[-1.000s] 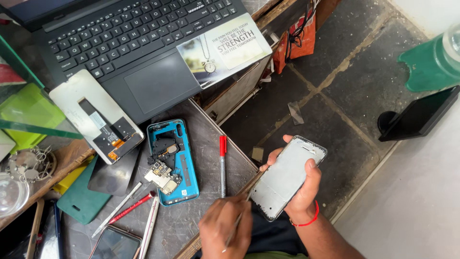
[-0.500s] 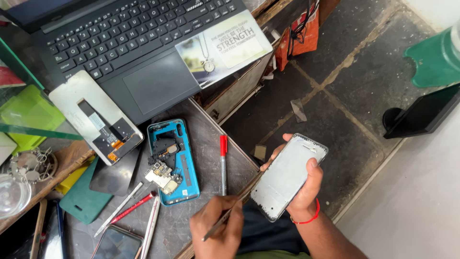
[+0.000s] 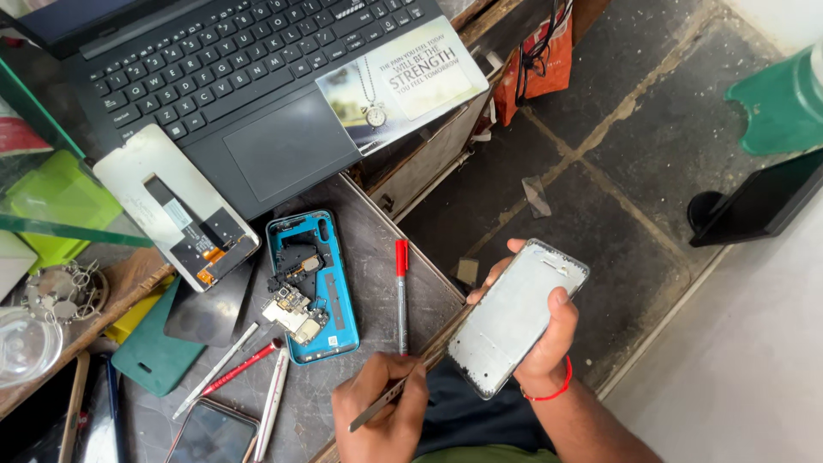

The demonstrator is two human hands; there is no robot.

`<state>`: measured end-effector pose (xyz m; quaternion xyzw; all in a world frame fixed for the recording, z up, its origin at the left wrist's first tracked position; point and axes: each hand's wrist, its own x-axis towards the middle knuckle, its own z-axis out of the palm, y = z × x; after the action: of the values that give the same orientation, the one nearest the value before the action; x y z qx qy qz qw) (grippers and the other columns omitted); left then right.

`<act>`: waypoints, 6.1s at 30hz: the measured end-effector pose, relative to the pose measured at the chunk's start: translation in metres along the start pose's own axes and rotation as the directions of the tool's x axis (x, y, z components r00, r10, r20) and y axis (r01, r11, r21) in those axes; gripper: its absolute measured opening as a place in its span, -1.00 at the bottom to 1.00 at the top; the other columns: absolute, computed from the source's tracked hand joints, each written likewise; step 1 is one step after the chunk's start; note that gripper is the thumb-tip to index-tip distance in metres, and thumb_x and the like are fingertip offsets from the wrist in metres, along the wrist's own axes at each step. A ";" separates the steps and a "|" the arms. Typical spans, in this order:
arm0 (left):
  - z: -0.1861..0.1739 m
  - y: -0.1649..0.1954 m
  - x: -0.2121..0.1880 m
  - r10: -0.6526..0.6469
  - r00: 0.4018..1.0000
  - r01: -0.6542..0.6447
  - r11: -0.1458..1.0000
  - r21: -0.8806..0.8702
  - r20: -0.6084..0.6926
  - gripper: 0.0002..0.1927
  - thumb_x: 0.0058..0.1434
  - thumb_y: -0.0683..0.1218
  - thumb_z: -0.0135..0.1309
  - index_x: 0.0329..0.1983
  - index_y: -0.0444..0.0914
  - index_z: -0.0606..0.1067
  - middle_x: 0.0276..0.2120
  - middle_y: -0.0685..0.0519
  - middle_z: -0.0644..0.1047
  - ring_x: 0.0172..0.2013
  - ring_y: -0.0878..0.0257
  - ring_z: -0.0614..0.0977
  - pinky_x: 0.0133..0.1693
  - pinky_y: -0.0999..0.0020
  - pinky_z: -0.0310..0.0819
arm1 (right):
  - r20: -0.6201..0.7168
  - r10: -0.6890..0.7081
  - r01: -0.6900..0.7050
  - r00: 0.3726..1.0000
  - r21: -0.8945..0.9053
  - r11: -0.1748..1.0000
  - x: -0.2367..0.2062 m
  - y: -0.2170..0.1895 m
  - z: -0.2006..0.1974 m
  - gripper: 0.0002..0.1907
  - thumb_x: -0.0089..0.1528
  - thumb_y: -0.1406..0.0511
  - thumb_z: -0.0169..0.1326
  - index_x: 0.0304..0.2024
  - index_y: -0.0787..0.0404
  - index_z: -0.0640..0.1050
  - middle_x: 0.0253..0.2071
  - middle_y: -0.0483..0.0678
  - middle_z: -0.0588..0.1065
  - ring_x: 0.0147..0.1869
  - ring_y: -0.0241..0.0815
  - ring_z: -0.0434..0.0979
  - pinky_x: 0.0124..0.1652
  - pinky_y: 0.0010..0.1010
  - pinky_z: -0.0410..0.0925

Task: The person holds a white smartphone casing and uses a metal tool to scrape or pry along the edges of the device. The workspace contains a laptop, a disassembled blue phone, and various tools.

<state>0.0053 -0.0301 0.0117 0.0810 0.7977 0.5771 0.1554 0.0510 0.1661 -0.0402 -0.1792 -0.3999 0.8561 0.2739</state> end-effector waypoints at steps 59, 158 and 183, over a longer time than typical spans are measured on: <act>0.012 0.000 -0.014 0.530 0.848 -0.519 0.815 0.259 0.032 -0.82 -0.02 -0.31 0.31 -0.37 -0.31 0.55 -0.28 -0.13 0.65 -0.28 0.05 0.76 -0.22 0.25 0.70 | 0.213 -0.143 0.168 0.967 -0.101 0.981 -0.022 -0.014 0.013 0.10 0.15 -0.11 0.36 0.47 0.19 0.08 0.08 0.05 0.32 0.11 -0.01 0.46 0.12 -0.04 0.39; 0.002 -0.013 -0.008 0.440 0.896 -0.442 0.878 0.184 0.053 -0.74 -0.02 -0.22 0.39 -0.23 -0.26 0.65 -0.31 -0.06 0.69 -0.27 0.09 0.79 -0.21 0.29 0.70 | 0.180 -0.163 0.168 0.970 -0.013 0.986 -0.020 -0.003 -0.002 0.07 0.16 -0.09 0.30 0.48 0.26 0.11 0.04 0.11 0.34 0.05 0.07 0.48 0.08 -0.01 0.40; -0.001 -0.014 -0.009 0.470 0.881 -0.470 0.861 0.195 0.051 -0.78 -0.01 -0.25 0.35 -0.30 -0.26 0.59 -0.35 -0.04 0.66 -0.31 0.08 0.77 -0.24 0.27 0.68 | 0.179 -0.171 0.174 0.969 0.001 0.985 -0.022 -0.003 -0.001 0.05 0.15 -0.06 0.32 0.48 0.25 0.12 0.05 0.11 0.35 0.06 0.04 0.47 0.12 -0.03 0.39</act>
<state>0.0140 -0.0379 0.0001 0.2886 0.8081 0.5136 0.0018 0.0696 0.1548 -0.0364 -0.0684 -0.4431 0.8387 0.3090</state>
